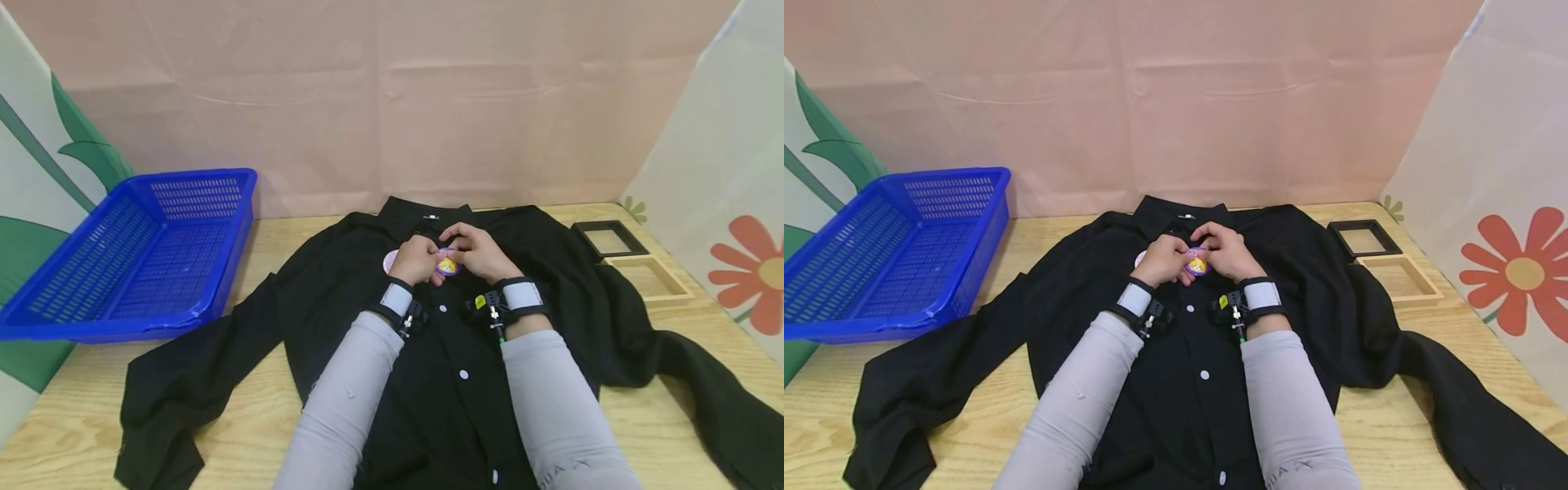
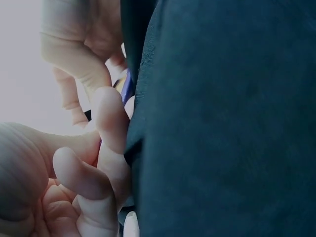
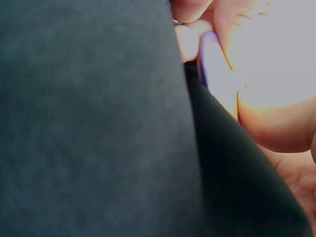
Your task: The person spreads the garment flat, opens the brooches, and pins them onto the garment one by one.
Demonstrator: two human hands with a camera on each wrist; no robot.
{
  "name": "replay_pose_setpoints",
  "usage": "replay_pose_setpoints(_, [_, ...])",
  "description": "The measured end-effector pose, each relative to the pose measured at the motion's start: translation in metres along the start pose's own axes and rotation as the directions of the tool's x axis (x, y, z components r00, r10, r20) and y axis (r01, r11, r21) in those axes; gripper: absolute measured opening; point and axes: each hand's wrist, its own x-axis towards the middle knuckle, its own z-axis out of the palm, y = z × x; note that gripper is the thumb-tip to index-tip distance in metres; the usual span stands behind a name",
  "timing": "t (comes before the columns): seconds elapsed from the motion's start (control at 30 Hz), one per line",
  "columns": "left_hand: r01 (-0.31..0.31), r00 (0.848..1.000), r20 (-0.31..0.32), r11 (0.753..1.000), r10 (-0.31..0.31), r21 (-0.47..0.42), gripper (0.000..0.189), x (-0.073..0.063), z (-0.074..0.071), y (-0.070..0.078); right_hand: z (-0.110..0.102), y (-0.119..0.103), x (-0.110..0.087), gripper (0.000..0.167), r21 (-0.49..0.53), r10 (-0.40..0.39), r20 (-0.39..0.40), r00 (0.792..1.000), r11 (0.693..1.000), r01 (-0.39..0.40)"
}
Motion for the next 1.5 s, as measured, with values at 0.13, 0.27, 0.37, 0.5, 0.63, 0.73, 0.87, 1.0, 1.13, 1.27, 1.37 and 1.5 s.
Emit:
replay_pose_setpoints(0.13, [-0.004, 1.0, -0.007, 1.0, 0.004, 0.018, 0.02, -0.0011, -0.0009, 0.0012, 0.0009, 0.0006, 0.0005, 0.028, 0.035, 0.005, 0.014, 1.0, 0.999, -0.005])
replay_pose_setpoints(0.27, [-0.006, 1.0, -0.006, 0.999, 0.006, 0.031, 0.022, -0.0015, -0.0011, 0.0017, 0.0019, 0.0021, 0.0011, 0.029, 0.061, -0.018, 0.041, 0.999, 0.998, 0.016])
replay_pose_setpoints(0.37, [-0.005, 1.0, -0.008, 0.999, 0.006, 0.036, 0.022, -0.0021, -0.0015, 0.0022, 0.0021, 0.0036, 0.001, 0.029, 0.062, -0.04, 0.055, 0.998, 0.997, 0.036])
replay_pose_setpoints(0.5, [-0.009, 1.0, -0.018, 0.999, 0.01, 0.052, 0.022, -0.0034, -0.0019, 0.0031, 0.0025, 0.003, 0.0, 0.029, 0.051, -0.063, 0.066, 0.996, 0.997, 0.06])
replay_pose_setpoints(0.63, [-0.018, 0.999, -0.033, 0.997, 0.02, 0.079, 0.02, -0.0046, -0.002, 0.0044, 0.0027, -0.0002, -0.0009, 0.028, 0.007, -0.086, 0.077, 0.993, 0.996, 0.085])
replay_pose_setpoints(0.73, [-0.025, 0.999, -0.036, 0.993, 0.029, 0.114, 0.019, -0.0048, -0.0016, 0.0043, 0.0027, -0.0019, -0.0011, 0.025, -0.051, -0.104, 0.083, 0.991, 0.993, 0.109])
replay_pose_setpoints(0.87, [-0.036, 0.998, -0.043, 0.983, 0.045, 0.182, 0.022, -0.0049, -0.0018, 0.0039, 0.0027, -0.0025, -0.0006, 0.023, -0.105, -0.125, 0.092, 0.988, 0.985, 0.135])
replay_pose_setpoints(1.0, [-0.045, 0.996, -0.061, 0.977, 0.059, 0.207, 0.021, -0.0067, -0.003, 0.005, 0.0039, -0.0026, 0.0008, 0.024, -0.101, -0.108, 0.095, 0.99, 0.988, 0.117])
replay_pose_setpoints(1.13, [-0.042, 0.996, -0.067, 0.979, 0.057, 0.2, 0.019, -0.0069, -0.0034, 0.0055, 0.0052, -0.0013, 0.0023, 0.025, -0.097, -0.082, 0.082, 0.993, 0.991, 0.089])
replay_pose_setpoints(1.27, [-0.035, 0.997, -0.065, 0.982, 0.048, 0.188, 0.018, -0.0058, -0.0032, 0.005, 0.006, -0.0005, 0.0029, 0.028, -0.109, -0.041, 0.069, 0.997, 0.993, 0.048])
replay_pose_setpoints(1.37, [-0.03, 0.998, -0.057, 0.984, 0.04, 0.176, 0.019, -0.0054, -0.003, 0.0042, 0.0069, -0.0003, 0.0028, 0.029, -0.083, -0.007, 0.072, 0.997, 0.996, 0.013])
replay_pose_setpoints(1.5, [-0.019, 0.999, -0.046, 0.99, 0.026, 0.142, 0.019, -0.0052, -0.0029, 0.0026, 0.007, 0.0012, 0.0032, 0.028, -0.015, 0.002, 0.078, 0.997, 1.0, -0.001])
